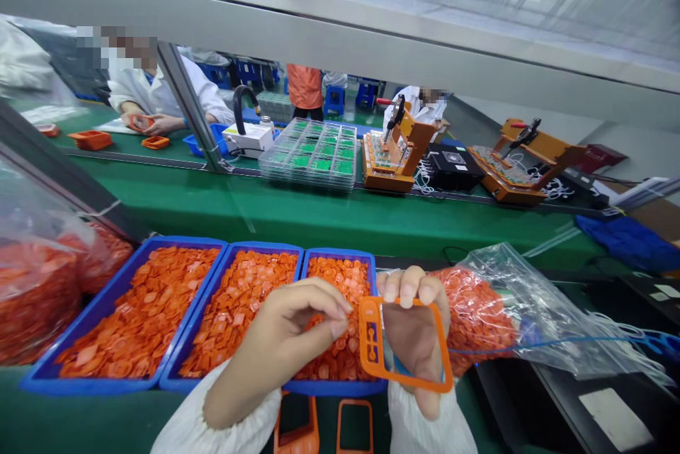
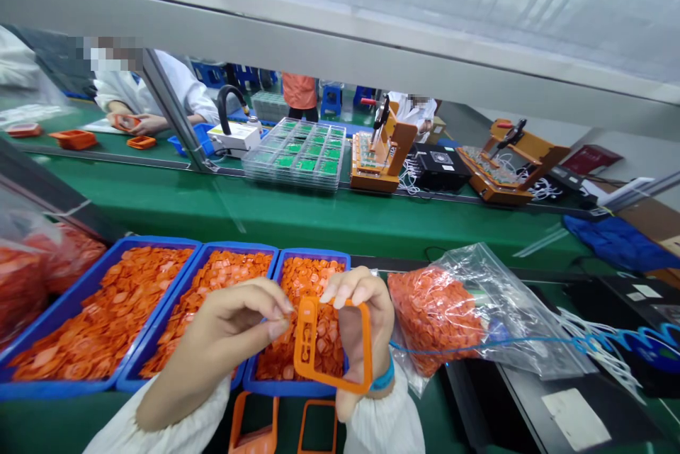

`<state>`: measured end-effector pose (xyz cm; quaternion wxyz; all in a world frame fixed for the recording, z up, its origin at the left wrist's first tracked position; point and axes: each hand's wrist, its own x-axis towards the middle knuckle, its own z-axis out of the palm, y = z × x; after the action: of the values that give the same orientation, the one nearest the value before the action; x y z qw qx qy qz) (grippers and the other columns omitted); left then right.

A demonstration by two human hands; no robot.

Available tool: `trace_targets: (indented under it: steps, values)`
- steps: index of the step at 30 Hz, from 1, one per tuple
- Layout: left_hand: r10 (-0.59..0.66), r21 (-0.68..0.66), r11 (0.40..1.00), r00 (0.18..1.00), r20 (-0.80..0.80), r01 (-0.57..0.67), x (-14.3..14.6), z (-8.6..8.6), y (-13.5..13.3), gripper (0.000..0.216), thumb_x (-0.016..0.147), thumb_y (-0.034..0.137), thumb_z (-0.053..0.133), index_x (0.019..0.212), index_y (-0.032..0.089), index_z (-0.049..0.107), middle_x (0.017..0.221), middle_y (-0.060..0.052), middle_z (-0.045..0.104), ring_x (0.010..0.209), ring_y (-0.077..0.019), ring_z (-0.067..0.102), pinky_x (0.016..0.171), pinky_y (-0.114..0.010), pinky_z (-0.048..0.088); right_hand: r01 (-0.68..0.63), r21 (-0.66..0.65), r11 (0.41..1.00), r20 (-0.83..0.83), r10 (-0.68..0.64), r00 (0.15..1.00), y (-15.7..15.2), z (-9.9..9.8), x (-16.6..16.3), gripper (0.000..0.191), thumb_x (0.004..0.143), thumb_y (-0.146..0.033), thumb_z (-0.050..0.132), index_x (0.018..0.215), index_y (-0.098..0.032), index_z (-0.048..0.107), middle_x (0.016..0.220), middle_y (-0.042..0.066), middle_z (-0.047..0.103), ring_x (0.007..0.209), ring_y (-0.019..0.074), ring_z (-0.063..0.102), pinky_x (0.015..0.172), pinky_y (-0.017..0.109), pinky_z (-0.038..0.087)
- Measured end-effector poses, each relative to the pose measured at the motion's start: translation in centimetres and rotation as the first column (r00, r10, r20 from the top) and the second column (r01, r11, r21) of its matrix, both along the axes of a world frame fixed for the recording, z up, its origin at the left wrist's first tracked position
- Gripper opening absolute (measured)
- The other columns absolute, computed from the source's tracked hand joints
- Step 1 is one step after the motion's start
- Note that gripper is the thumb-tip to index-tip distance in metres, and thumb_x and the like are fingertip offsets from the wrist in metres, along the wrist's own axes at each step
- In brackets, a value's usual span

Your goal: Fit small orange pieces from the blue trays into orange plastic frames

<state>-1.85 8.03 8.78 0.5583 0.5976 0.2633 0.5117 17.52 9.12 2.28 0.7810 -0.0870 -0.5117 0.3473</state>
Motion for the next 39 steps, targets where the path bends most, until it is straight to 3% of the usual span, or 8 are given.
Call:
trace_targets:
  steps: [6,11,19,25,27,30,34,39]
  values:
    - [0.008,-0.144,0.989,0.987,0.16,0.016,0.8,-1.2,0.2,0.023,0.085,0.02,0.094,0.103,0.032,0.09,0.104,-0.004,0.084,0.086,-0.0132,0.077,0.074,-0.018,0.062,0.046,0.063,0.997,0.046,-0.049,0.998,0.1,0.5,0.3,0.107,0.034,-0.074,0.104,0.125,-0.032,0.065,0.095,-0.001,0.062,0.076,0.021,0.063,0.067,0.037,0.052]
    - [-0.019,-0.168,0.984,0.974,0.225,0.058,1.5,-1.6,-0.1,0.007,0.084,0.031,0.097,0.086,0.03,0.091,0.099,-0.004,0.077,0.087,-0.0117,0.072,0.078,-0.018,0.06,0.107,0.045,0.993,0.097,-0.111,0.989,-0.3,0.8,0.1,0.101,0.04,-0.079,0.101,0.124,-0.033,0.066,0.093,-0.001,0.062,0.075,0.021,0.064,0.067,0.037,0.054]
    - [-0.013,-0.317,0.942,0.952,0.307,0.115,3.5,-2.9,-0.8,0.023,0.082,0.041,0.098,0.08,0.023,0.085,0.101,-0.003,0.064,0.09,-0.012,0.065,0.08,-0.021,0.055,0.159,0.085,0.984,0.204,-0.173,0.963,-1.0,2.0,0.1,0.085,0.059,-0.073,0.099,0.124,-0.03,0.068,0.092,0.001,0.063,0.077,0.022,0.068,0.069,0.038,0.059]
    - [-0.064,-0.4,0.891,0.932,0.358,0.214,3.5,-3.0,-0.9,0.03,0.09,0.036,0.092,0.111,0.026,0.072,0.102,0.0,0.068,0.083,-0.0099,0.068,0.075,-0.02,0.055,0.156,0.094,0.983,0.276,-0.176,0.945,-1.0,2.3,0.4,0.086,0.058,-0.067,0.102,0.127,-0.029,0.068,0.096,0.003,0.065,0.085,0.0248,0.071,0.074,0.04,0.064]
    - [-0.191,-0.423,0.843,0.92,0.341,0.332,3.4,-3.0,-0.7,0.035,0.095,0.048,0.085,0.116,0.023,0.07,0.097,-0.002,0.071,0.075,-0.0119,0.07,0.068,-0.022,0.055,0.159,0.083,0.984,0.287,-0.176,0.942,-1.2,2.4,0.5,0.087,0.058,-0.066,0.102,0.128,-0.029,0.067,0.098,0.004,0.066,0.086,0.0253,0.071,0.075,0.04,0.064]
    - [-0.323,-0.391,0.829,0.913,0.248,0.4,3.2,-2.9,-0.4,0.047,0.099,0.062,0.075,0.098,0.014,0.07,0.079,-0.003,0.069,0.067,-0.0124,0.067,0.064,-0.022,0.053,0.158,0.084,0.984,0.302,-0.176,0.937,-1.4,2.4,0.5,0.083,0.06,-0.062,0.103,0.128,-0.028,0.068,0.099,0.004,0.066,0.088,0.025,0.071,0.077,0.039,0.064]
    - [-0.274,-0.314,0.901,0.953,0.127,0.3,2.9,-2.4,-0.2,0.052,0.1,0.064,0.073,0.086,0.014,0.067,0.074,-0.003,0.068,0.067,-0.011,0.062,0.065,-0.02,0.049,0.209,0.101,0.973,0.354,-0.231,0.906,-1.6,2.3,0.4,0.086,0.053,-0.059,0.107,0.123,-0.029,0.068,0.095,0.002,0.066,0.085,0.0247,0.071,0.076,0.04,0.064]
    - [-0.31,-0.302,0.898,0.947,0.081,0.32,2.0,-1.9,0.1,0.045,0.102,0.06,0.071,0.095,0.016,0.069,0.078,-0.005,0.072,0.069,-0.0144,0.067,0.066,-0.023,0.051,0.205,0.078,0.976,0.309,-0.219,0.926,-1.1,1.8,0.1,0.092,0.046,-0.068,0.106,0.123,-0.033,0.068,0.09,0.0,0.063,0.079,0.0248,0.069,0.071,0.04,0.062]
